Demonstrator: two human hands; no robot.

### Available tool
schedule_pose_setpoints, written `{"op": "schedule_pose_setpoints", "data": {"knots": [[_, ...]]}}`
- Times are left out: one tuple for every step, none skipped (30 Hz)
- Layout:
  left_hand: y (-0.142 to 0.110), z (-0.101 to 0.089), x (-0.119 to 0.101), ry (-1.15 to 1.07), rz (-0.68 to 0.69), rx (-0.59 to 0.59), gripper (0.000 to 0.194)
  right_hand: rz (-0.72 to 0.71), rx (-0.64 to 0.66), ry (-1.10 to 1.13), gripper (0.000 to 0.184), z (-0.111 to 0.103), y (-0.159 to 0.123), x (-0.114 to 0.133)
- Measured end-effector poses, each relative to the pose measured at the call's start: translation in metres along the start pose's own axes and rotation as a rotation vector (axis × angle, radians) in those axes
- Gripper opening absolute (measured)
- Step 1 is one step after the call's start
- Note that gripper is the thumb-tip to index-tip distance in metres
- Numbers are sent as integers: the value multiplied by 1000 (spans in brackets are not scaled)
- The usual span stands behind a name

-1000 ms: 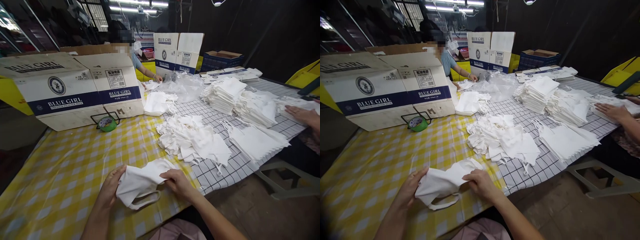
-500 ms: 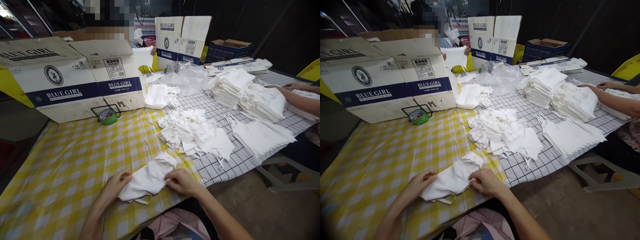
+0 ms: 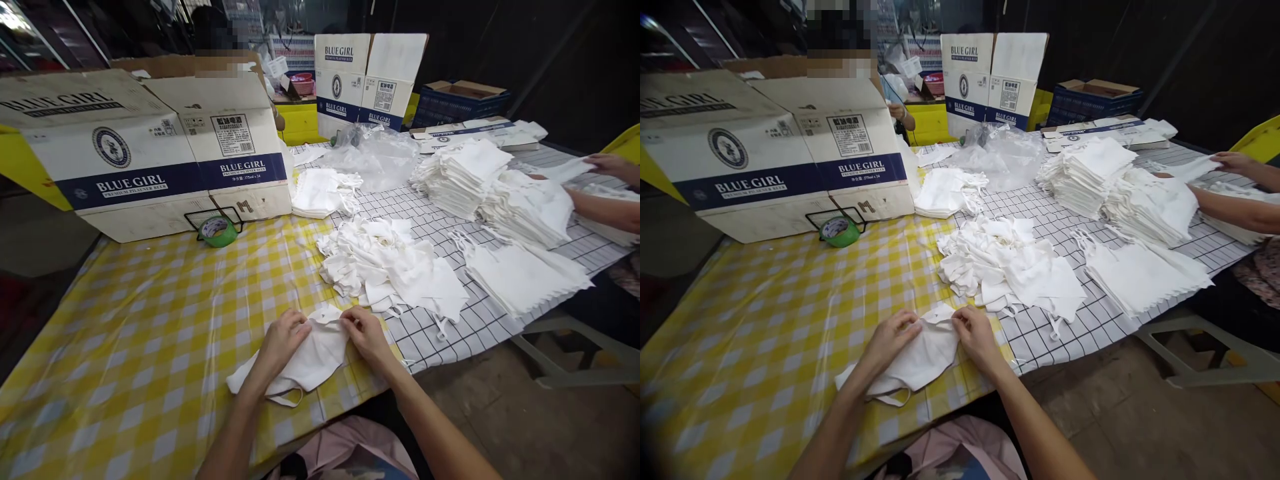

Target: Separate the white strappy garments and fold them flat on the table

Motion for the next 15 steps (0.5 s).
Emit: {"op": "schedule_pose_setpoints", "data": {"knots": [[-1,-4,-1,-148,-23,51,20,35,23,117,15,-2,2,1],[-3,-8,-2,-306,-53,102,19,73,55,239,17,-4,5,3],[-5,-14,-2,-454,-84,146,19,109,83,354,18,-4,8,5],[-7,-20,-2,-578,-112,177,19,143,106,454,20,-5,11,7],[-9,-27,-3,-676,-133,194,18,174,124,536,22,-4,15,10],[-9,-33,-4,-747,-146,206,18,203,136,601,24,-2,18,13],[-9,-40,-5,-801,-155,215,18,228,145,653,26,1,22,18],[-9,-46,-6,-842,-162,220,17,248,156,696,27,4,26,24],[-8,-53,-8,-878,-174,213,16,261,171,729,28,8,31,31],[-6,-61,-10,-909,-190,194,15,266,191,749,28,11,35,39],[-5,-69,-12,-936,-204,168,15,261,217,752,28,14,39,49],[-4,-78,-14,-961,-217,136,14,244,251,731,28,16,43,60],[-2,-86,-17,-984,-225,101,14,213,293,681,27,18,46,71],[-1,-95,-20,-1002,-230,75,16,164,339,600,25,19,49,82],[0,-103,-24,-1016,-232,50,17,100,377,490,22,20,52,91]]}}
Point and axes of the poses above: each hand's wrist, its own y-axis towards the middle knuckle, its own z-axis out of the palm, x = y × z, the point moved 4 cm from there along y, towards the middle knuckle, and after that the axes turned 15 degrees about y, right-handed, at the moved point
